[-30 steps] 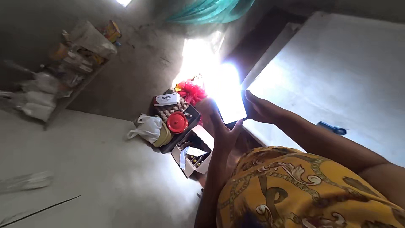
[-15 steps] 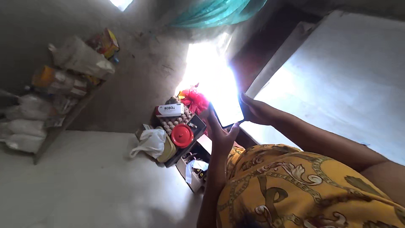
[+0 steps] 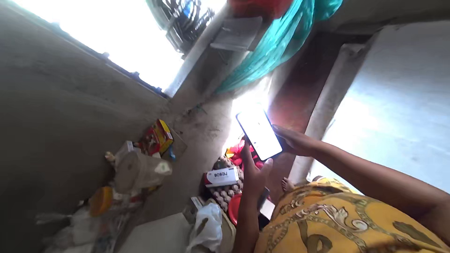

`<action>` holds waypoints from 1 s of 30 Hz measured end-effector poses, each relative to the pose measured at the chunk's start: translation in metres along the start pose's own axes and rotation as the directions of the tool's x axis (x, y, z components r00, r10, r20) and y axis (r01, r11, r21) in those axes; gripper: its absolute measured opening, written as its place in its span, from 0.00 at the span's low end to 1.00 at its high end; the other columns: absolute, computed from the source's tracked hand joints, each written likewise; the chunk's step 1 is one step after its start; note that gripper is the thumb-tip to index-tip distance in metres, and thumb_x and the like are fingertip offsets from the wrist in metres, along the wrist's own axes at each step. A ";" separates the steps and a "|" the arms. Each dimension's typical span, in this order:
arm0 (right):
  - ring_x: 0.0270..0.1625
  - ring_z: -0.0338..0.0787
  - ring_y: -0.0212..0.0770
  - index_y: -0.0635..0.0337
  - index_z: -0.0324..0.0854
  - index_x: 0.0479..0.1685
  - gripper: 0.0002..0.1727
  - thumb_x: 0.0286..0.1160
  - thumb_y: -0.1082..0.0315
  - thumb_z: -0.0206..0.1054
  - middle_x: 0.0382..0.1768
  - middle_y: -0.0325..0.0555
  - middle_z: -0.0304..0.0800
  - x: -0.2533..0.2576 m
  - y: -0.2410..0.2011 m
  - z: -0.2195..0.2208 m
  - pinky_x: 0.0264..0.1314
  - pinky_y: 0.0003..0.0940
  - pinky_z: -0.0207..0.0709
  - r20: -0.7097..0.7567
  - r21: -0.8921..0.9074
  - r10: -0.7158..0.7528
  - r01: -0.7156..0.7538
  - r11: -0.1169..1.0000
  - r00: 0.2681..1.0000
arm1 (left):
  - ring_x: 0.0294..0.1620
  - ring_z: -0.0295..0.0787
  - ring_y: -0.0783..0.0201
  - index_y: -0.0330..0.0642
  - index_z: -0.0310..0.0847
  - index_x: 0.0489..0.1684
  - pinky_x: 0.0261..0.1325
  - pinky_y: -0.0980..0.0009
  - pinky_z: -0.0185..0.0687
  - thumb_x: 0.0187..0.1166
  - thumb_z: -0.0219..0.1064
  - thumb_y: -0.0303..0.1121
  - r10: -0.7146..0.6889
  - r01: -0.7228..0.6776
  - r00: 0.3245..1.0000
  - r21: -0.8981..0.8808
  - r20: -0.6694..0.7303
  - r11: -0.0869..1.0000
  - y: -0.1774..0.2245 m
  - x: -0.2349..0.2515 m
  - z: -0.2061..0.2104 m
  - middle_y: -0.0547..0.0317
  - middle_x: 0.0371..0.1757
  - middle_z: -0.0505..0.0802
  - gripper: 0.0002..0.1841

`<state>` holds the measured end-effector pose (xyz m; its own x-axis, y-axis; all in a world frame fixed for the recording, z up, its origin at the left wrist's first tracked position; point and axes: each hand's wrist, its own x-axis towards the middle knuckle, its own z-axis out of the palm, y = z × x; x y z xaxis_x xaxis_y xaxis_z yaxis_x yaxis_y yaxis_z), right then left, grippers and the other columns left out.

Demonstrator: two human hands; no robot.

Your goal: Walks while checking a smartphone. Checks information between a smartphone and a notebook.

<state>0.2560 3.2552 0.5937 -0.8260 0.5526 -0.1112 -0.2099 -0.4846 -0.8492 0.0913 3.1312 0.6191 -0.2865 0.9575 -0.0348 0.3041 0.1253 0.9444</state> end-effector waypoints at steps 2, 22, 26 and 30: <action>0.62 0.91 0.41 0.48 0.60 0.84 0.29 0.94 0.43 0.39 0.65 0.42 0.87 0.012 -0.007 -0.006 0.58 0.43 0.90 0.036 -0.022 -0.040 0.041 0.999 0.999 | 0.75 0.79 0.57 0.38 0.42 0.95 0.67 0.64 0.84 0.67 0.76 0.38 0.009 -0.008 1.000 -0.052 0.026 0.999 0.001 0.014 -0.007 0.36 0.90 0.60 0.54; 0.49 0.96 0.45 0.49 0.72 0.74 0.30 0.95 0.45 0.30 0.54 0.47 0.92 0.134 -0.111 -0.063 0.41 0.41 0.93 -0.003 -0.121 -0.054 0.053 0.991 0.999 | 0.72 0.81 0.61 0.32 0.59 0.87 0.70 0.64 0.82 0.95 0.36 0.44 0.079 -0.087 0.996 -0.317 -0.039 0.944 0.016 0.163 -0.018 0.45 0.81 0.76 0.30; 0.51 0.95 0.44 0.49 0.70 0.74 0.29 0.95 0.45 0.31 0.56 0.47 0.91 0.159 -0.135 -0.086 0.41 0.39 0.93 0.040 -0.158 -0.052 0.058 0.986 0.998 | 0.70 0.82 0.65 0.31 0.65 0.83 0.72 0.65 0.81 0.95 0.42 0.38 0.018 -0.074 0.990 -0.409 -0.141 0.909 0.038 0.214 0.003 0.47 0.75 0.80 0.25; 0.54 0.95 0.48 0.48 0.67 0.78 0.29 0.94 0.43 0.34 0.59 0.49 0.90 0.169 -0.164 -0.110 0.46 0.43 0.93 0.035 -0.150 -0.057 0.061 0.987 0.998 | 0.63 0.86 0.69 0.33 0.67 0.82 0.66 0.69 0.84 0.94 0.45 0.35 -0.002 -0.080 0.986 -0.486 -0.167 0.870 0.054 0.256 0.023 0.51 0.70 0.85 0.23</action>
<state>0.2089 3.5028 0.6577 -0.8304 0.5554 -0.0447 -0.1794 -0.3425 -0.9222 0.0556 3.3889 0.6538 -0.4352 0.9002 0.0182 -0.1534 -0.0941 0.9837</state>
